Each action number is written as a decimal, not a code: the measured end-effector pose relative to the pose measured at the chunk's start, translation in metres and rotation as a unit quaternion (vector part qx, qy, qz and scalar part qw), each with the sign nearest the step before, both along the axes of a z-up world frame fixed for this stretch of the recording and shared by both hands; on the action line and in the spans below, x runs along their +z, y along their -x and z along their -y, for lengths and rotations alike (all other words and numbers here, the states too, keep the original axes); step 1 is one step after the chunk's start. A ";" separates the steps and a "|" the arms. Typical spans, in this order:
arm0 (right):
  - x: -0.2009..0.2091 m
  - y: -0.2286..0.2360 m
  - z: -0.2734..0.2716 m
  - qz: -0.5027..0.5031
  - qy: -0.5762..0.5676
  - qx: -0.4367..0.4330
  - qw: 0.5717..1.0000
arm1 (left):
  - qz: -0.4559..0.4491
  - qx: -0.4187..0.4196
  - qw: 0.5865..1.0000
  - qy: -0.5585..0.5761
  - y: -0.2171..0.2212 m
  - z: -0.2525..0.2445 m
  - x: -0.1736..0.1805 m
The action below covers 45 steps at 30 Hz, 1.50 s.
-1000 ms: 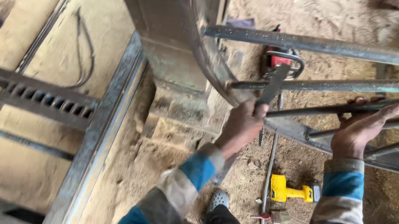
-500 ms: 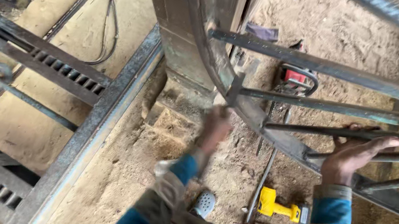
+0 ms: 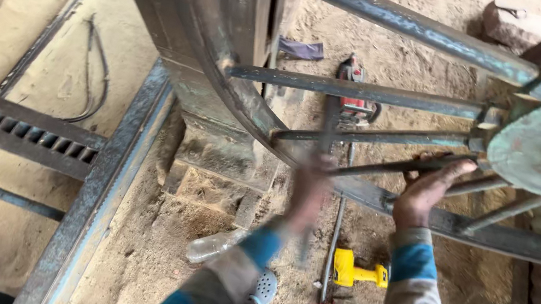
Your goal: The person scrapes and wipes the spokes and hub of a large metal wheel using a flat tool and a cloth.
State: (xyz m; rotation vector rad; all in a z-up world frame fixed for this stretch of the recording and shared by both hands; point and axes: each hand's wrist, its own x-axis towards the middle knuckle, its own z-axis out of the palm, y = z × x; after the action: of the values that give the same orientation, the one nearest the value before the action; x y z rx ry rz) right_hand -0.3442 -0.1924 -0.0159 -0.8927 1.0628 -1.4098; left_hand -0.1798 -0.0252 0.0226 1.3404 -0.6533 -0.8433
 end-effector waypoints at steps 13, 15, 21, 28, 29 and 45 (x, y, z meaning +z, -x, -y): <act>0.027 0.009 -0.028 -0.065 0.019 0.110 0.992 | -0.144 -0.026 0.985 0.091 0.073 0.010 0.046; 0.026 0.030 -0.028 -0.107 0.087 0.193 0.972 | 0.053 -0.006 0.933 0.356 0.116 0.011 0.071; 0.029 0.046 -0.023 -0.141 0.024 0.245 0.959 | -0.197 -0.041 0.974 0.106 0.035 0.002 -0.013; 0.018 0.036 -0.025 -0.098 0.079 0.215 0.969 | -0.247 -0.340 0.888 0.185 0.034 0.100 -0.093; 0.021 0.037 -0.022 -0.104 0.056 0.202 0.972 | -0.245 -0.359 0.876 0.211 0.013 0.097 -0.108; 0.021 0.041 -0.017 -0.111 0.018 0.146 0.983 | 0.075 -0.293 0.931 -0.204 -0.084 0.007 0.043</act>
State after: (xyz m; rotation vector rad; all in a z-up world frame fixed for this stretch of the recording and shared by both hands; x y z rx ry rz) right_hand -0.3852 -0.1757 0.0048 -1.2017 1.0233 -1.1069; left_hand -0.0962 -0.0323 0.0657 1.6177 -1.0705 -1.4256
